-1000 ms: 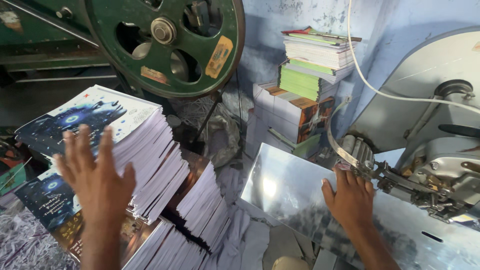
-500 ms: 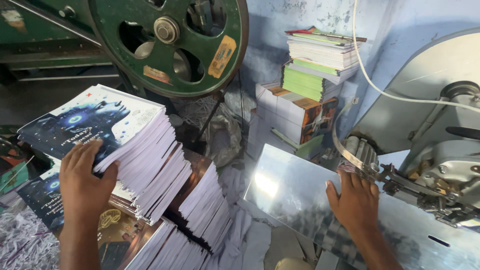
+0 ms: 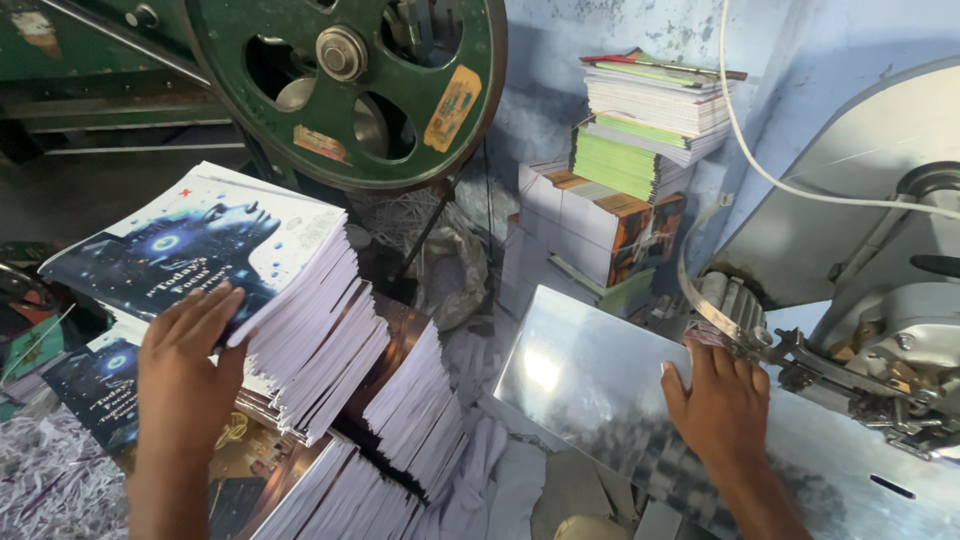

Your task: The person places notebooks under a binding machine, operates the lever to stitch the spine, and stacks the finished notebooks. The person repeats this process for multiple notebooks with different cover designs.

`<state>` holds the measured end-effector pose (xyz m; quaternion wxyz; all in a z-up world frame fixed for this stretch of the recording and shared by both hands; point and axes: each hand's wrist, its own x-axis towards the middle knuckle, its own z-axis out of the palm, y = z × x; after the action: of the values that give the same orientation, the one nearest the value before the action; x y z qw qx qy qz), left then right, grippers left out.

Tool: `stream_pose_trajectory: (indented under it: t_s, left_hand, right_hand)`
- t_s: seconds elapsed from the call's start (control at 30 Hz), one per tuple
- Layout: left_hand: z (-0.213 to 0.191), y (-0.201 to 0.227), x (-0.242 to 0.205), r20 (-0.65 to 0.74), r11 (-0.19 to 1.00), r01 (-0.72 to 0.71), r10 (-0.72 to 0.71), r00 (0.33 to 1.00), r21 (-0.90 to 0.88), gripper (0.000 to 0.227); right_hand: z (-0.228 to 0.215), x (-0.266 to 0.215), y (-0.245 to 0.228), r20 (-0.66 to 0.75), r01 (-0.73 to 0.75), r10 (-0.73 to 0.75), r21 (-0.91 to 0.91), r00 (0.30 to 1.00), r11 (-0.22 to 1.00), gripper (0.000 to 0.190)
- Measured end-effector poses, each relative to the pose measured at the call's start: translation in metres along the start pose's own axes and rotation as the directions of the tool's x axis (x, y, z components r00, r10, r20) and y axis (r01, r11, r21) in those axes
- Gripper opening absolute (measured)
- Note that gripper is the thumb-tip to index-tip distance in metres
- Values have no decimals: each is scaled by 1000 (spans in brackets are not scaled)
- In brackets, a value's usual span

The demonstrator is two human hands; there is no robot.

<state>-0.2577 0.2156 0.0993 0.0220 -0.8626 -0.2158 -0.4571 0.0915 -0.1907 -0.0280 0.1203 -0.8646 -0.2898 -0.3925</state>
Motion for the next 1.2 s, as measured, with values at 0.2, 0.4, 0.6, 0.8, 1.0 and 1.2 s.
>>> stream_pose_trajectory:
  t_s: [0.2,0.4,0.6,0.8,1.0,1.2]
  left_hand:
    - [4,32,-9,-25,1000,6,-5,1000,3,54]
    - [2,54,-12,-36,1000,-18,18,999,19,51]
    - [-1,64,-10,-46,999,-47,46,998,-18,48]
    - [7,76,-12,-74,994,-79,73,995,-80,45]
    - [15,88,-13,-94,987,-126,116,989,-102,43]
    - [21,105,-20,-81,988,-131,125,989,-80,47]
  right_hand:
    - [3,-1,-1,13,-21,21,10,1000,1000,45]
    - [5,-3,-1,-11,-22,22,38,1000,999,43]
    - [10,-5,1,-11,-24,25,76,1000,997,44]
    - [12,8,-3,36,-91,85,509,996,856,43]
    - [2,14,-61,-65,25,29,703,997,710,41]
    - [-10,30,-125,560,-562,83,791,824,244,44]
